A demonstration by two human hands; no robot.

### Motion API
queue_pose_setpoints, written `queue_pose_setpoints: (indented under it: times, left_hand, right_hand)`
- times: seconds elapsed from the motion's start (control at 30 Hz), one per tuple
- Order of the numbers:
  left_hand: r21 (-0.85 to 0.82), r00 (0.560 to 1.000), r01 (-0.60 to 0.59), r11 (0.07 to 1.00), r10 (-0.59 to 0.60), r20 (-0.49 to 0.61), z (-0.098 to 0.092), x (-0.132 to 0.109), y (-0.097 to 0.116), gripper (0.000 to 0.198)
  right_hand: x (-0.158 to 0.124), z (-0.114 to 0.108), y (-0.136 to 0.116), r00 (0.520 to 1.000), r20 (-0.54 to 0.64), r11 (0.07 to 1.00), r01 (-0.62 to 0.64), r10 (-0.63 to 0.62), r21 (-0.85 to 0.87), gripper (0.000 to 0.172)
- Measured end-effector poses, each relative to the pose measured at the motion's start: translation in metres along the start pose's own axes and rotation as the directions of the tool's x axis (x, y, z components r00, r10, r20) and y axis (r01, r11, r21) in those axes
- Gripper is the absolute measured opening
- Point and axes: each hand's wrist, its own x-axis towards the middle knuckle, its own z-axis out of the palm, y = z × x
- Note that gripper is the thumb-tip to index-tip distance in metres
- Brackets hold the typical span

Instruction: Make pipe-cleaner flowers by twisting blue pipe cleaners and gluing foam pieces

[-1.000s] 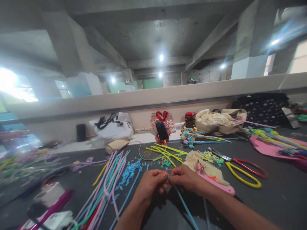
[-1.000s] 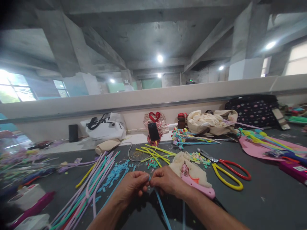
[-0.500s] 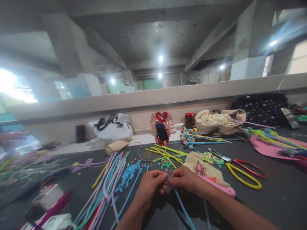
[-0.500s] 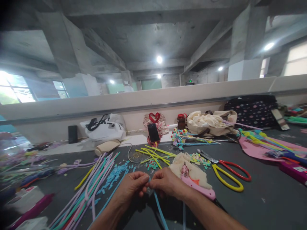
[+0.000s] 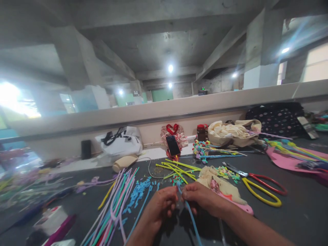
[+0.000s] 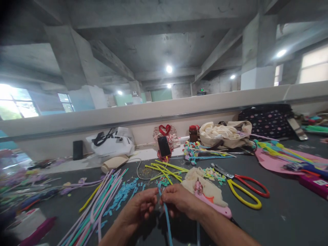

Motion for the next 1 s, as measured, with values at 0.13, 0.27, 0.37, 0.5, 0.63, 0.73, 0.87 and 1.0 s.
queue_pose_setpoints:
  times: [0.13, 0.27, 0.37, 0.5, 0.63, 0.73, 0.87, 1.0]
  left_hand:
    - [-0.04, 0.998, -0.034, 0.999, 0.036, 0.047, 0.003, -0.001, -0.007, 0.03]
    - [-0.106, 0.995, -0.091, 0.99, 0.085, -0.06, 0.008, -0.002, -0.011, 0.024]
    - [-0.127, 0.992, -0.119, 0.985, 0.112, -0.057, 0.009, 0.0, -0.013, 0.025]
    - [-0.174, 0.988, -0.152, 0.973, 0.143, -0.062, 0.009, 0.001, -0.009, 0.028]
    - [-0.181, 0.97, -0.204, 0.962, 0.173, -0.173, 0.015, -0.002, -0.003, 0.028]
    - [-0.132, 0.958, -0.234, 0.963, 0.204, -0.202, 0.018, -0.003, -0.002, 0.027]
    - [-0.05, 0.934, -0.296, 0.954, 0.278, -0.226, 0.016, -0.001, -0.009, 0.025]
    - [-0.014, 0.918, -0.335, 0.942, 0.323, -0.231, 0.017, 0.001, -0.012, 0.024]
  right_hand:
    - [-0.002, 0.0, -0.001, 0.997, 0.071, 0.993, 0.025, -0.033, 0.114, 0.024]
    - [-0.002, 0.001, 0.0, 0.996, 0.091, 0.99, -0.015, 0.002, 0.144, 0.026]
    - [-0.001, 0.003, 0.001, 0.995, 0.095, 0.988, -0.033, 0.018, 0.154, 0.031]
    - [0.002, 0.006, 0.002, 1.0, 0.004, 0.996, 0.014, -0.015, 0.087, 0.029]
    - [0.006, 0.007, 0.005, 0.991, -0.105, 0.995, 0.083, -0.088, -0.048, 0.029]
    - [0.006, 0.009, 0.007, 0.989, -0.107, 0.989, 0.091, -0.103, -0.115, 0.034]
    - [0.005, 0.011, 0.006, 0.998, -0.047, 0.998, 0.042, -0.044, -0.043, 0.031]
    - [0.005, 0.01, 0.007, 0.999, 0.001, 0.998, -0.045, 0.045, 0.038, 0.025]
